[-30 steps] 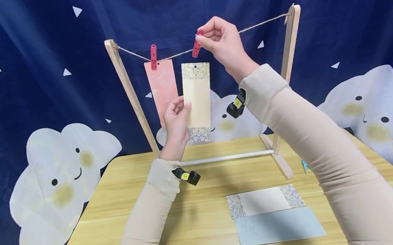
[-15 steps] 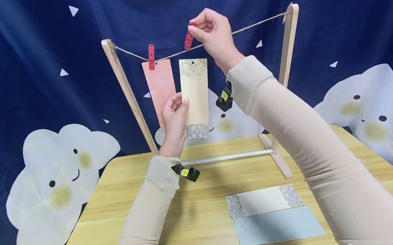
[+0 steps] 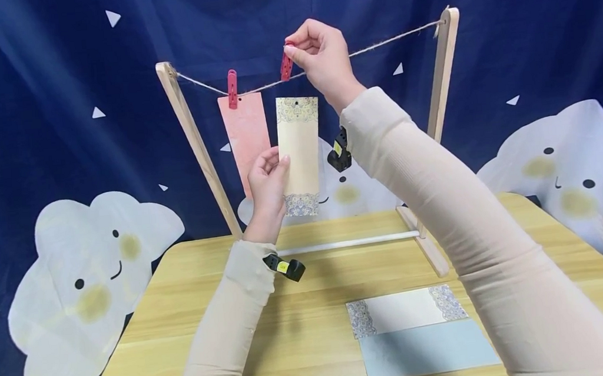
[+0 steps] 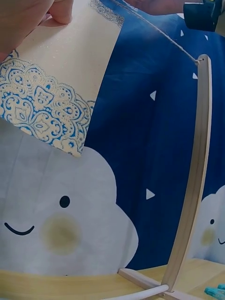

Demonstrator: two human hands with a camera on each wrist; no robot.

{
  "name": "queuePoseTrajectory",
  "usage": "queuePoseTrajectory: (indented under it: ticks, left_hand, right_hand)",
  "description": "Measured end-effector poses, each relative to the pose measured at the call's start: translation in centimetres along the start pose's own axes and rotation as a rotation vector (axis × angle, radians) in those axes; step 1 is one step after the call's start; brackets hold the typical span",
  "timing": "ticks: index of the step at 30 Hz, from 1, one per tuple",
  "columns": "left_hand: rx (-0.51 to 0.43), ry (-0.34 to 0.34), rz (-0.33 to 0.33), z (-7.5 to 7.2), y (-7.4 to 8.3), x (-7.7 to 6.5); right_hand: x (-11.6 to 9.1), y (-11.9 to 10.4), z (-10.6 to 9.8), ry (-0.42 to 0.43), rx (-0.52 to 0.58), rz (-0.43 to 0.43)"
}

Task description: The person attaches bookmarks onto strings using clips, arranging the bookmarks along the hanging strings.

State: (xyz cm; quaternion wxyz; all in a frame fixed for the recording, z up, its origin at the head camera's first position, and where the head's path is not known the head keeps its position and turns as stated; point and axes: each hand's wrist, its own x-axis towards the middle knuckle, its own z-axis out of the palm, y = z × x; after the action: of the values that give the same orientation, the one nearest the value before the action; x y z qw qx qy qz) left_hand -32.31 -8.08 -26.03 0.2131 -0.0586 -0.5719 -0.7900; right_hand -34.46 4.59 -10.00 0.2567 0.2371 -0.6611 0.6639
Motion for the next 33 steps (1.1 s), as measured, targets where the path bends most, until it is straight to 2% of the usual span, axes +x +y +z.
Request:
queuePoseTrajectory:
  ticks: [12,21,33]
  left_hand:
    - [-0.007,0.025,0.021,-0.41,-0.03,0.19]
    - [-0.023,0.029,0.042,-0.43,-0.08,0.36]
    - [-0.052,0.029,0.081,-0.47,-0.17,0.75]
  right_hand:
    - [-0.23,0.11,0.74,-0.026,-0.134,-0.019]
    - [-0.35,0.35,0.65,-0.043,-0.257,0.011]
    - [-0.37,0.86,0.33,-0.051,-0.309,0.027]
